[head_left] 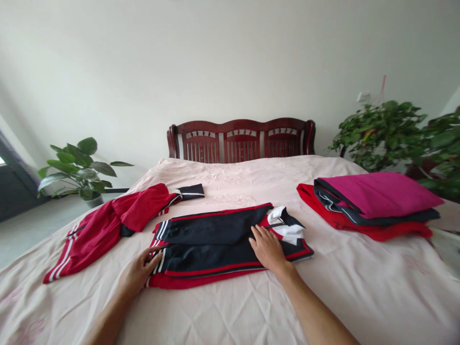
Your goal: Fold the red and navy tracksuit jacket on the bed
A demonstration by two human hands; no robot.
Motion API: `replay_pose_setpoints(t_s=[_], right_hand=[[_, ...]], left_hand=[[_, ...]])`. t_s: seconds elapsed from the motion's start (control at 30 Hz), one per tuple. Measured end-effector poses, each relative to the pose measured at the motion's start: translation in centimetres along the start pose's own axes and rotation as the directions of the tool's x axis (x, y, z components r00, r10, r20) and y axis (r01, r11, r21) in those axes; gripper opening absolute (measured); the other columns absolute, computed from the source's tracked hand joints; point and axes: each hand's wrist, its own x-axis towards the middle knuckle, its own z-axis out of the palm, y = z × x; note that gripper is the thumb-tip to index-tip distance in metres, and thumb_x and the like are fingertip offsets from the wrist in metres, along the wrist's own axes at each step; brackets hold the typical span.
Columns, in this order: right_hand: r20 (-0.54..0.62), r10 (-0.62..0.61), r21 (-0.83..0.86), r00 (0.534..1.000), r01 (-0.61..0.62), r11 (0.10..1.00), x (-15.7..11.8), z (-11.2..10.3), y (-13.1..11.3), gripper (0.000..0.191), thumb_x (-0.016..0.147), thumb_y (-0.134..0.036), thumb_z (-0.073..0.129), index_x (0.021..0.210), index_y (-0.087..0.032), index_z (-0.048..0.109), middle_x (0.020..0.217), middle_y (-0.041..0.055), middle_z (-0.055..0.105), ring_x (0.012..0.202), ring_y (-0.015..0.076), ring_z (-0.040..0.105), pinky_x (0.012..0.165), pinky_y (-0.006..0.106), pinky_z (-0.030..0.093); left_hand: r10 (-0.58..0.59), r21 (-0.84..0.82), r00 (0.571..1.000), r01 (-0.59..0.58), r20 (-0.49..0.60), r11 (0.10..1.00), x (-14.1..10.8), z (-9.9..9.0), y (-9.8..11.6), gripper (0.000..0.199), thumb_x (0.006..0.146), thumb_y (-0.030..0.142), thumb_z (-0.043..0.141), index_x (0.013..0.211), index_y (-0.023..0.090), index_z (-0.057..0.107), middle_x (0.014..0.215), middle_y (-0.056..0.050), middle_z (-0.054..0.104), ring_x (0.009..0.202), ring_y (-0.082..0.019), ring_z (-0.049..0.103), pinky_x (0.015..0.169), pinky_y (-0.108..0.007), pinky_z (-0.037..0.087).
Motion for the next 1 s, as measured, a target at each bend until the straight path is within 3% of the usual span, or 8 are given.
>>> replay_pose_setpoints(t_s=[0.43,0.83,1.0], right_hand=[[0.006,0.002,-0.005,1.000,-0.002,1.000,-0.02,-0.18,-0.07,0.052,0.100,-0.035,0.037,0.146,-0.012,0.047,0.151,0.0137,0.046,0.139,0.0282,0.041,0.114,0.045,0.029],[0.003,-0.002,-0.015,1.000,0.002,1.000,0.00,0.02,0.04,0.053,0.100,-0.035,0.035,0.146,-0.012,0.047,0.151,0.0140,0.046,0.139,0.0281,0.041,0.113,0.044,0.030],[-0.007,0.003,-0.012,1.000,-0.003,1.000,0.08,0.12,-0.02,0.053,0.099,-0.036,0.036,0.145,-0.013,0.048,0.150,0.0137,0.047,0.138,0.0283,0.042,0.113,0.045,0.030]], left_hand=[[-0.018,-0.031,0.999,0.019,0.036,0.999,0.08,0.28,-0.59,0.063,0.085,0.068,0.047,0.124,0.022,0.063,0.088,-0.002,0.074,0.088,-0.024,0.069,0.074,-0.030,0.050],[-0.027,0.011,0.999,0.027,0.031,1.000,-0.36,-0.03,0.27,0.058,0.088,0.067,0.043,0.122,0.025,0.063,0.083,0.000,0.072,0.084,-0.023,0.069,0.071,-0.029,0.049],[-0.068,0.102,0.997,0.070,-0.032,0.992,0.19,0.03,-0.09,0.053,0.087,0.066,0.042,0.110,0.025,0.065,0.080,-0.001,0.071,0.080,-0.023,0.069,0.069,-0.029,0.047]])
